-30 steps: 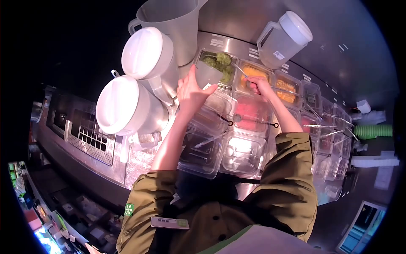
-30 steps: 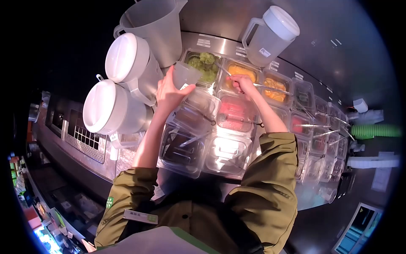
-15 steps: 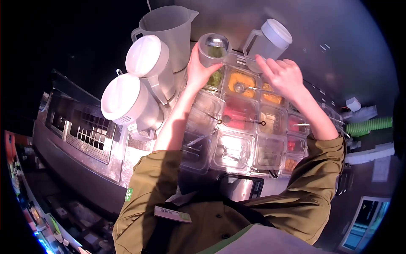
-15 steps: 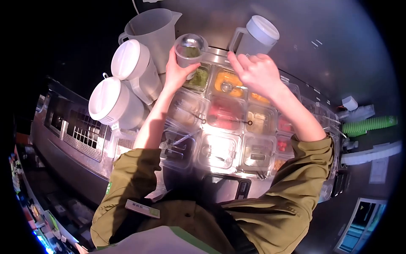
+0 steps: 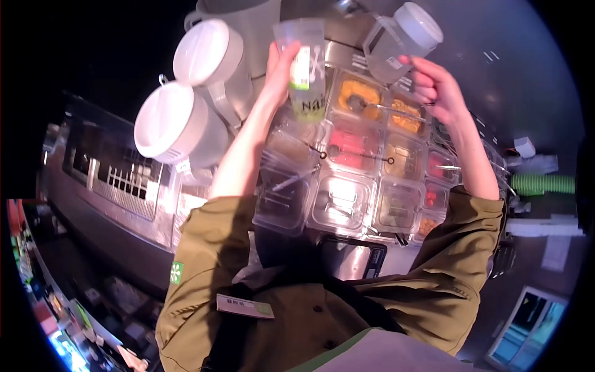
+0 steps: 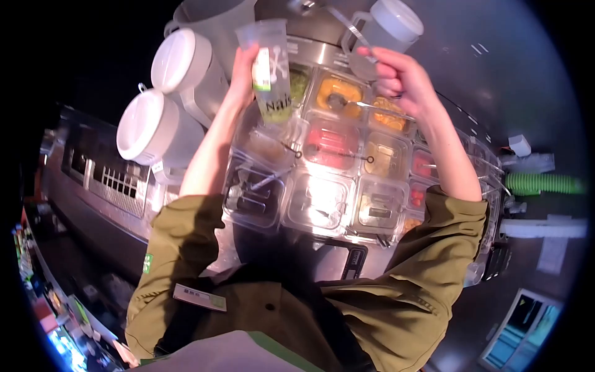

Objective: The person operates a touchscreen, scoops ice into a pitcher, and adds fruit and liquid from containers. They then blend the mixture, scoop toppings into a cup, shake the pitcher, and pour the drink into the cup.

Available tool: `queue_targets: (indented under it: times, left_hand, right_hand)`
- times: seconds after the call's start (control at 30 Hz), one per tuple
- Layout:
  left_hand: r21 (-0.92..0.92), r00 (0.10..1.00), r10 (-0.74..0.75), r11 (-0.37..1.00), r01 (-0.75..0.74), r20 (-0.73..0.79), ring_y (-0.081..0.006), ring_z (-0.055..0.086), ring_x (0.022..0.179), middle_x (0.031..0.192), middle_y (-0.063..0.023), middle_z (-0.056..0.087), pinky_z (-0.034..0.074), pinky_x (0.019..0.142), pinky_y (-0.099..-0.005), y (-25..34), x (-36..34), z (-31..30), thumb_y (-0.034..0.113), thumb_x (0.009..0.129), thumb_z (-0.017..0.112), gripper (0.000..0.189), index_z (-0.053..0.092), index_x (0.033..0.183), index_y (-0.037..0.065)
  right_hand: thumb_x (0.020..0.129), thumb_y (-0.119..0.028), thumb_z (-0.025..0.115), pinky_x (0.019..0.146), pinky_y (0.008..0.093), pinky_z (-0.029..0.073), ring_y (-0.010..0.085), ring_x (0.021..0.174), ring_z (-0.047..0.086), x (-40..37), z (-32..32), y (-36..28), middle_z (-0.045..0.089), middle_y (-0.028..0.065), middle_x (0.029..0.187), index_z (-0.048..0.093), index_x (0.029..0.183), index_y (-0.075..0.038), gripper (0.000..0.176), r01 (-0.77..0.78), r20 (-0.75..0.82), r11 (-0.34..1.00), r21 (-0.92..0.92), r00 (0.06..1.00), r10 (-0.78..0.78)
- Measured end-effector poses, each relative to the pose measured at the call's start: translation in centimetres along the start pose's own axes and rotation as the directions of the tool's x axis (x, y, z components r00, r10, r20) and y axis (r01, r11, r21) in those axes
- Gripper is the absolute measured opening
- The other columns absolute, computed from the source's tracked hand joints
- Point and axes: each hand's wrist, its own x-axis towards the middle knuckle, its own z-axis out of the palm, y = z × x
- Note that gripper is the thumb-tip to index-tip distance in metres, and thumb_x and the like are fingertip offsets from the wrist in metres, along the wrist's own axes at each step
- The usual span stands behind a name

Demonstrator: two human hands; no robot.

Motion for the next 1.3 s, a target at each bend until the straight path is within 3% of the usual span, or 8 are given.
queue_targets:
  times: [0.17, 0.37, 0.43, 0.53, 0.67, 0.77, 1.17, 1.3]
  left_hand:
    - [-0.032, 0.999, -0.027, 0.999, 0.026, -0.028, -0.0188, 0.060, 0.080, 0.090, -0.0100, 0.060, 0.049, 0.072, -0.0319, 3.2, 0.9, -0.2, 0.041, 0.084, 0.039, 0.044, 0.049, 0.102, 0.002]
    - [0.460, 0.970, 0.217, 0.876, -0.145, -0.109, -0.0171, 0.054, 0.087, 0.098, -0.0113, 0.053, 0.045, 0.074, -0.0295, 2.9, -7.1, 0.1, 0.029, 0.078, 0.056, 0.049, 0.038, 0.113, 0.001]
    - [0.500, 0.969, 0.173, 0.864, -0.064, -0.176, -0.0191, 0.052, 0.091, 0.104, -0.0132, 0.051, 0.043, 0.079, -0.0313, 2.2, -10.4, 0.1, 0.024, 0.073, 0.062, 0.057, 0.036, 0.118, 0.000]
    - [0.596, 0.969, 0.070, 0.798, 0.089, -0.238, -0.0215, 0.054, 0.094, 0.104, -0.0164, 0.054, 0.043, 0.081, -0.0324, 1.6, -11.7, -1.0, 0.022, 0.067, 0.068, 0.066, 0.034, 0.119, -0.001]
    - [0.773, 0.981, 0.021, 0.619, 0.140, -0.194, -0.0254, 0.056, 0.096, 0.105, -0.0190, 0.056, 0.044, 0.082, -0.0329, 0.9, -10.6, -2.1, 0.028, 0.064, 0.072, 0.073, 0.035, 0.120, -0.001]
    - [0.781, 0.986, 0.036, 0.616, 0.107, -0.164, -0.0266, 0.056, 0.097, 0.106, -0.0193, 0.055, 0.043, 0.083, -0.0330, 0.4, -10.2, -2.2, 0.029, 0.064, 0.072, 0.074, 0.035, 0.121, -0.001]
    - [0.779, 0.997, -0.052, 0.623, 0.074, -0.053, -0.0229, 0.048, 0.109, 0.116, -0.0162, 0.051, 0.036, 0.093, -0.0328, 0.7, -6.2, -0.6, 0.031, 0.059, 0.074, 0.083, 0.033, 0.125, -0.002]
    - [0.752, 0.992, 0.126, 0.656, -0.074, -0.012, -0.0298, 0.047, 0.110, 0.117, -0.0213, 0.049, 0.037, 0.093, -0.0358, 2.3, -4.8, 2.6, 0.028, 0.057, 0.075, 0.087, 0.031, 0.126, -0.002]
  right_hand:
    - [0.082, -0.016, 0.054, 0.040, 0.0169, 0.023, 0.0019, 0.043, 0.030, 3.4, -2.0, 3.5, 0.042, -0.0062, 0.054, 0.060, 0.099, -0.001, 0.024, -0.111, -0.351, 0.858, -0.501, 0.932, -0.084]
    - [0.067, -0.014, 0.054, 0.060, 0.0421, 0.049, 0.0295, 0.066, 0.062, 12.7, -3.8, 15.4, 0.062, 0.0157, 0.069, 0.064, 0.068, -0.005, 0.014, -0.007, 0.111, -0.456, -0.890, 0.966, -0.232]
    - [0.065, -0.016, 0.055, 0.060, 0.0416, 0.049, 0.0288, 0.065, 0.062, 13.4, -2.3, 16.0, 0.062, 0.0151, 0.067, 0.063, 0.063, -0.004, 0.014, 0.139, 0.273, -0.533, -0.835, 0.945, -0.180]
    - [0.067, -0.014, 0.054, 0.053, 0.0382, 0.047, 0.0269, 0.057, 0.061, 14.5, -2.7, 17.7, 0.059, 0.0159, 0.061, 0.060, 0.061, -0.004, 0.014, 0.141, 0.259, -0.480, -0.866, 0.948, -0.188]
    - [0.074, -0.014, 0.057, 0.042, 0.0260, 0.036, 0.0106, 0.045, 0.047, 15.0, -6.1, 18.9, 0.051, 0.0034, 0.050, 0.063, 0.066, -0.001, 0.017, -0.075, -0.193, 0.568, -0.819, 0.970, -0.151]
    - [0.076, -0.011, 0.057, 0.050, 0.0253, 0.039, 0.0098, 0.054, 0.051, 13.2, -6.7, 18.1, 0.057, 0.0039, 0.060, 0.066, 0.077, 0.001, 0.014, -0.236, -0.303, 0.807, -0.541, 0.950, 0.075]
    - [0.083, -0.017, 0.055, 0.039, 0.0182, 0.019, 0.0018, 0.043, 0.029, 6.6, -3.5, 9.4, 0.040, -0.0082, 0.053, 0.064, 0.093, -0.004, 0.018, -0.042, -0.265, 0.882, -0.469, 0.959, -0.096]
    - [0.079, -0.014, 0.059, 0.041, 0.0213, 0.028, 0.0029, 0.044, 0.036, 1.5, -0.1, 3.0, 0.044, -0.0043, 0.053, 0.063, 0.095, -0.004, 0.020, 0.256, -0.006, 0.412, -0.874, 0.844, -0.537]
